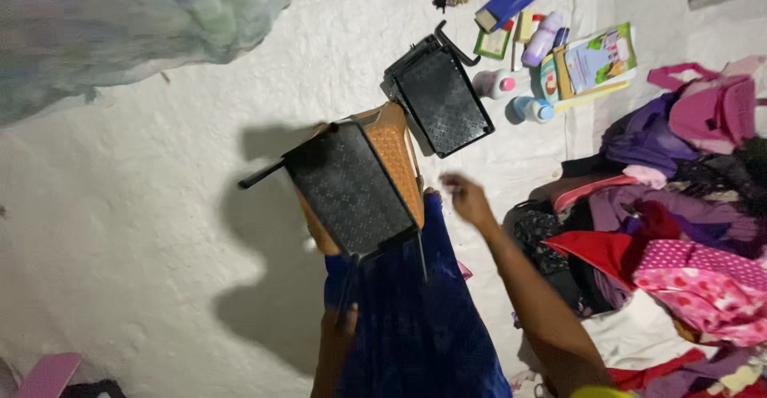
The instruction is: The person assembles a black perforated plastic rack by inserting legs into the tray and stacking multiple trays together. The person handles the trays and legs by hand, repeatedly inserting and adjusting the components to form a multi-tiered structure.
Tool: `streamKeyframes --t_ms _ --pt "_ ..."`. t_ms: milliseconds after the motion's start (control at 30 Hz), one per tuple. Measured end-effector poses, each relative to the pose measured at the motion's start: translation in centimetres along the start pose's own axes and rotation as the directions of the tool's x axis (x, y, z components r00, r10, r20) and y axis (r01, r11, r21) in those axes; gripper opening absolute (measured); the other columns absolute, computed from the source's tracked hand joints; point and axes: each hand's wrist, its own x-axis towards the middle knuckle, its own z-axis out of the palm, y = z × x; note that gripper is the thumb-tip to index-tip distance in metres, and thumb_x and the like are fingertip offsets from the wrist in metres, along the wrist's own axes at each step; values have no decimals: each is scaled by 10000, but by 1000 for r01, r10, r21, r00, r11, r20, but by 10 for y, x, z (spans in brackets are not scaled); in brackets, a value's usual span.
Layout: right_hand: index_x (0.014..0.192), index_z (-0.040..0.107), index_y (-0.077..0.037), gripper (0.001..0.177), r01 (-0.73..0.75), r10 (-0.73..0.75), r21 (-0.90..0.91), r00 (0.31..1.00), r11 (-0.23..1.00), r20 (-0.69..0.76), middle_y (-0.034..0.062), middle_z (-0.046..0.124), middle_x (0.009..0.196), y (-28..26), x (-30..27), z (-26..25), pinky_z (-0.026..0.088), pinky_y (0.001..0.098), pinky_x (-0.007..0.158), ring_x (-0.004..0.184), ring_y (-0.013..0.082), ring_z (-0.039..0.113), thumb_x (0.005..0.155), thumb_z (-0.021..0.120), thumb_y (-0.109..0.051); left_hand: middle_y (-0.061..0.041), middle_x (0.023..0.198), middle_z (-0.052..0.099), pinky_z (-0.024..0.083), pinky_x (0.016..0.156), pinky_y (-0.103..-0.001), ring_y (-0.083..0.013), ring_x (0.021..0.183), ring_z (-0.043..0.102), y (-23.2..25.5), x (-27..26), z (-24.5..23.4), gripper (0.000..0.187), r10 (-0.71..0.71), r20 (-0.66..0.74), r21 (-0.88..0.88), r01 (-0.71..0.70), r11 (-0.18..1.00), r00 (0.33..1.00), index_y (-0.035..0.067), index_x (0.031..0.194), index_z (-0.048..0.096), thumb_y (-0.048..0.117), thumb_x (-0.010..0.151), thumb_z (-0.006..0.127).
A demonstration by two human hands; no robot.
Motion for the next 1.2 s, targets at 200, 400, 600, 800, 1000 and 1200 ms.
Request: streamKeyframes --t_ms 200,400,600,800,1000,1200 --pt "1370 584 -13 590 186 -169 -93 973 978 159 266 617 1316 -209 -98 -11 491 475 985 1204 417 600 790 694 -33 -206 882 695 536 757 -425 -296 801 670 -12 -2 -9 436 -40 -17 81 41 996 999 -49 1064 624 358 922 686" --pt "1184 703 -47 249 -209 219 -111 973 971 79 194 740 923 -280 -92 6 566 400 770 819 331 714 1047 543 -179 -297 1248 671 506 1012 -427 -380 1181 642 18 2 -27 614 192 -27 193 -184 964 981 -89 1291 609 382 914 722" --pt "1031 705 -8 274 -27 31 -37 992 999 123 146 744 786 -385 -71 1 552 355 623 693 215 738 1007 628 -269 -160 1561 422 511 995 -371 -215 1301 522 68 21 -20 743 358 -23 -536 -314 784 933 159 1627 396 179 925 641" --pt "1085 680 -1 315 21 -16 -139 999 990 36 131 741 849 -486 -77 -22 533 353 649 719 199 701 1013 631 -303 -184 1230 528 518 927 -391 -306 1093 585 159 61 -52 528 736 -402 347 -654 672 544 165 1335 474 65 856 673" --pt "1138 562 -88 220 213 48 515 893 830 -447 -56 554 811 -548 -64 5 435 244 616 712 69 522 1078 558 -300 -83 968 616 504 871 -411 -250 935 619 236 59 -82 168 802 -513 339 -786 518 307 103 1011 571 167 885 663" --pt "782 473 -111 341 384 -72 651 889 655 -452 -51 408 612 -602 -47 18 279 245 459 505 56 352 1072 580 -256 -39 860 599 558 800 -369 -204 844 625 302 8 -154 144 644 -195 -972 -56 -229 740 85 895 596 202 973 571"
